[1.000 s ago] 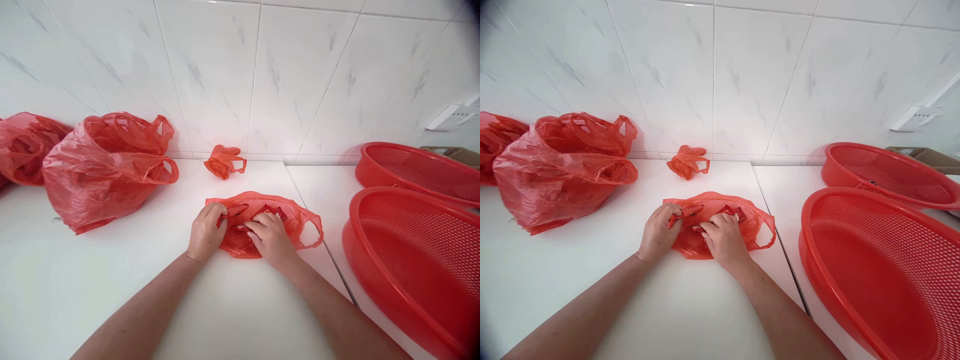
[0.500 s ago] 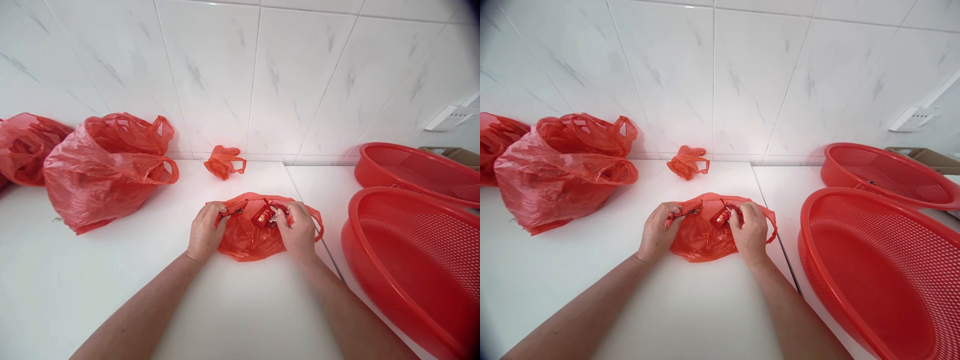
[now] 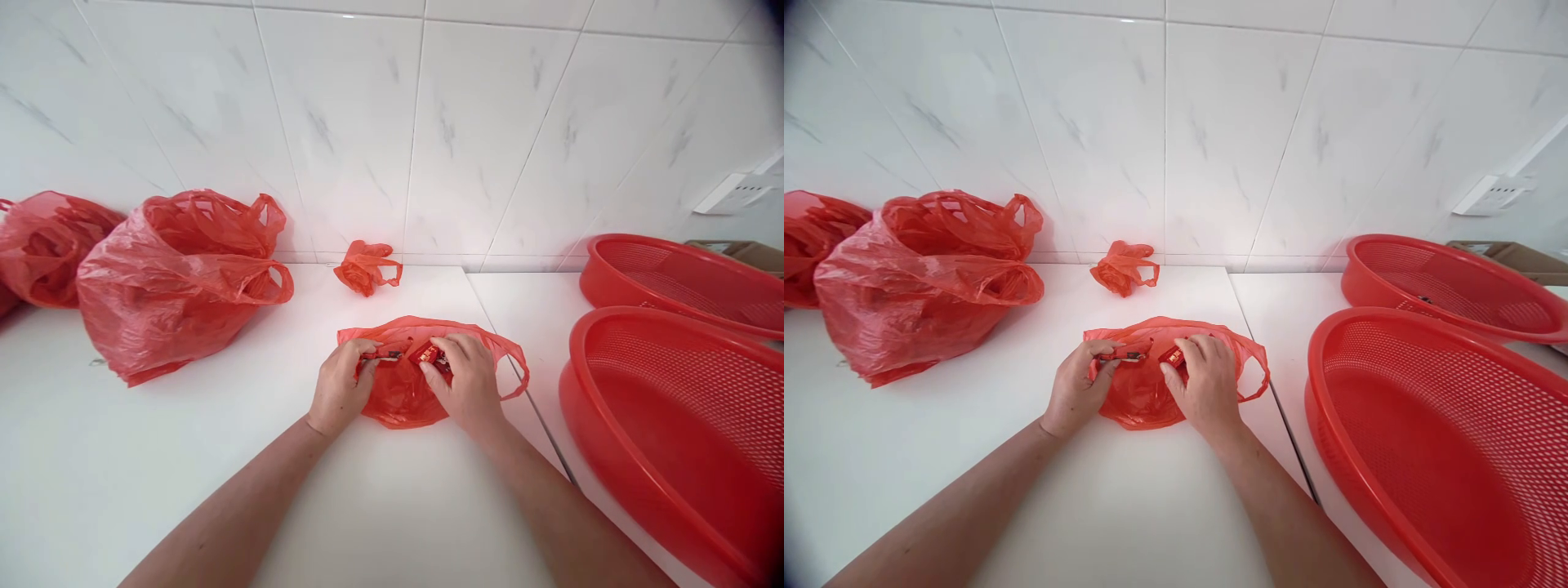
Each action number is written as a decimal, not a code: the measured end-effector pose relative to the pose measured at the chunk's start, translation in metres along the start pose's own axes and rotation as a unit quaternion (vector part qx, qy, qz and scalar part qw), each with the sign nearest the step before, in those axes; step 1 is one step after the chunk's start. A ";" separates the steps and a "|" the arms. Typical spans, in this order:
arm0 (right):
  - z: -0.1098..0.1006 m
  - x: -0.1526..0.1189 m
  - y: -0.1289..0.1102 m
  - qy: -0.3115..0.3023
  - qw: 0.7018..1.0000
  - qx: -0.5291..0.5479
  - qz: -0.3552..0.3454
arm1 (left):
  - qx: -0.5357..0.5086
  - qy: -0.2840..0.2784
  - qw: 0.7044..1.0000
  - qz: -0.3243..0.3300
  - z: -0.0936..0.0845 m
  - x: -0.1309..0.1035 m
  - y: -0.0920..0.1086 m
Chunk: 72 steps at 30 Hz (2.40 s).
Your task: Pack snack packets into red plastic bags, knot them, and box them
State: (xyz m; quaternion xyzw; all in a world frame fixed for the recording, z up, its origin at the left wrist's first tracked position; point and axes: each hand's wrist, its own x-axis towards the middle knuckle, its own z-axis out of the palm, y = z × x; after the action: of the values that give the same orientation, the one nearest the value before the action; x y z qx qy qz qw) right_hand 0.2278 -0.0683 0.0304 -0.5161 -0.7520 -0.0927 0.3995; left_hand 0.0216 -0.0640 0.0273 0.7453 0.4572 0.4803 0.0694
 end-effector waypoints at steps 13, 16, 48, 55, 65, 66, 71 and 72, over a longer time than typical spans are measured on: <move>0.002 -0.007 -0.021 -0.061 0.980 0.186 0.020 | -0.025 -0.065 0.996 0.048 0.005 -0.009 0.014; 0.003 -0.007 -0.023 -0.057 0.982 0.180 0.011 | -0.014 -0.049 0.997 0.065 0.006 -0.009 0.015; 0.000 0.000 0.023 -0.134 0.979 -0.087 0.128 | 0.079 0.045 0.995 -0.049 0.000 0.006 -0.009; -0.004 0.001 0.024 -0.120 0.984 -0.094 0.086 | 0.067 0.040 0.995 -0.057 0.002 0.006 -0.010; -0.004 0.001 0.015 -0.040 0.999 -0.016 0.016 | 0.050 0.039 0.995 -0.072 0.001 0.005 -0.009; -0.005 0.001 0.013 -0.031 0.999 0.003 0.009 | 0.048 0.040 0.995 -0.072 0.001 0.005 -0.009; -0.018 0.002 0.012 0.066 0.998 -0.005 0.024 | 0.044 0.044 0.995 -0.073 0.002 0.005 -0.011; -0.021 0.002 0.013 0.081 0.996 -0.019 0.030 | 0.042 0.045 0.995 -0.073 0.002 0.005 -0.011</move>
State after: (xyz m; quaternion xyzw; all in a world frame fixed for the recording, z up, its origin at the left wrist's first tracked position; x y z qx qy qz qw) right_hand 0.2492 -0.0720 0.0420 -0.5367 -0.6995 -0.1368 0.4516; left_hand 0.0171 -0.0526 0.0234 0.6898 0.5331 0.4871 0.0522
